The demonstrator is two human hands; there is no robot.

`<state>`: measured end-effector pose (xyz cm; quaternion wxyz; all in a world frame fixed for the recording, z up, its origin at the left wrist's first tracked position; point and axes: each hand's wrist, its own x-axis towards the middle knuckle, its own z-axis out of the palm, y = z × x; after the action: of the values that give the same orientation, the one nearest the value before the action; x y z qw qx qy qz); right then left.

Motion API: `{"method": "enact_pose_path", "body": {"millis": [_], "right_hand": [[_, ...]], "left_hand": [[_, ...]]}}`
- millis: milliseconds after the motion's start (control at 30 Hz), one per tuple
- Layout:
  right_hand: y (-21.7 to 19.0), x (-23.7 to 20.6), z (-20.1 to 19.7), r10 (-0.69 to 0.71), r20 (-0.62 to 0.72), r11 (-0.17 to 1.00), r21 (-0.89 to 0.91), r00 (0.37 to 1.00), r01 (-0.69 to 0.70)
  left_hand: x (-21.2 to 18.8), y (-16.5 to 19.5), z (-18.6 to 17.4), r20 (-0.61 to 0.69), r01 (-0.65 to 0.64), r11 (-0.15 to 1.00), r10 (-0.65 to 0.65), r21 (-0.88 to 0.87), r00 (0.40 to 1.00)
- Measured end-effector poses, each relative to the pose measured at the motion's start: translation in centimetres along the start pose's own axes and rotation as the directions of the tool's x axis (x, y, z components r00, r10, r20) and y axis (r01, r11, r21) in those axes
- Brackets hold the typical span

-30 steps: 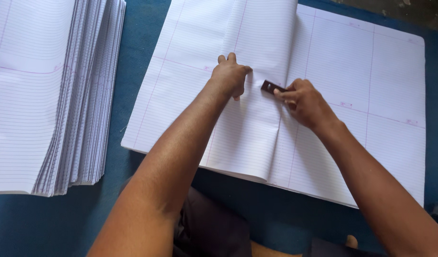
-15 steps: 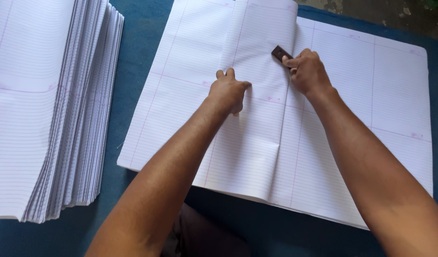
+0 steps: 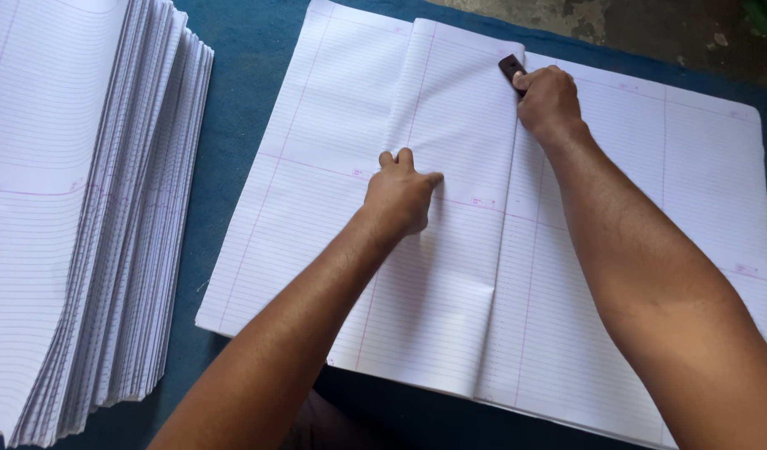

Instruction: The person sits on the floor and folds a large sheet of lined paper in half using a small dark rectangular tool to press the crease. They repeat this process on multiple sheets, stacking the folded sheets to the side.

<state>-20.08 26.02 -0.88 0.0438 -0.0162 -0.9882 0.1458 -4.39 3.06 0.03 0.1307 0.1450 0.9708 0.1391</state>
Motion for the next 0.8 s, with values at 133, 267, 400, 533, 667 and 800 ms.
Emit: {"method": "enact_pose_path", "body": {"millis": [133,267,400,533,667,800], "right_hand": [[-0.1,2.2,0.5,0.013,0.024,0.995,-0.097,1.000,-0.011],[-0.1,3.9,0.7,-0.028,0.011,0.979,-0.202,1.000,0.030],[-0.6,4.4,0.6,0.098,0.035,0.977,-0.193,0.995,-0.089],[-1.0,3.1,-0.4,0.106,0.030,0.976,-0.194,0.994,-0.098],[-1.2,0.7,-1.6,0.166,0.102,0.986,-0.042,0.981,-0.163],[-1.2,-2.3,-2.7,0.077,0.130,0.997,-0.019,0.989,-0.075]], "left_hand": [[0.1,-0.3,-0.1,0.000,-0.008,1.000,0.008,-0.015,1.000],[0.2,-0.5,-0.2,0.012,-0.012,1.000,0.013,-0.017,1.000],[0.4,-0.6,-0.4,-0.030,-0.023,1.000,0.022,-0.016,0.999],[0.2,-0.4,-0.3,-0.011,-0.030,1.000,0.030,-0.002,0.999],[0.1,-0.2,-0.3,-0.005,-0.023,0.999,0.023,0.031,1.000],[-0.3,0.1,-0.4,-0.016,-0.012,1.000,0.013,0.020,1.000]]}}
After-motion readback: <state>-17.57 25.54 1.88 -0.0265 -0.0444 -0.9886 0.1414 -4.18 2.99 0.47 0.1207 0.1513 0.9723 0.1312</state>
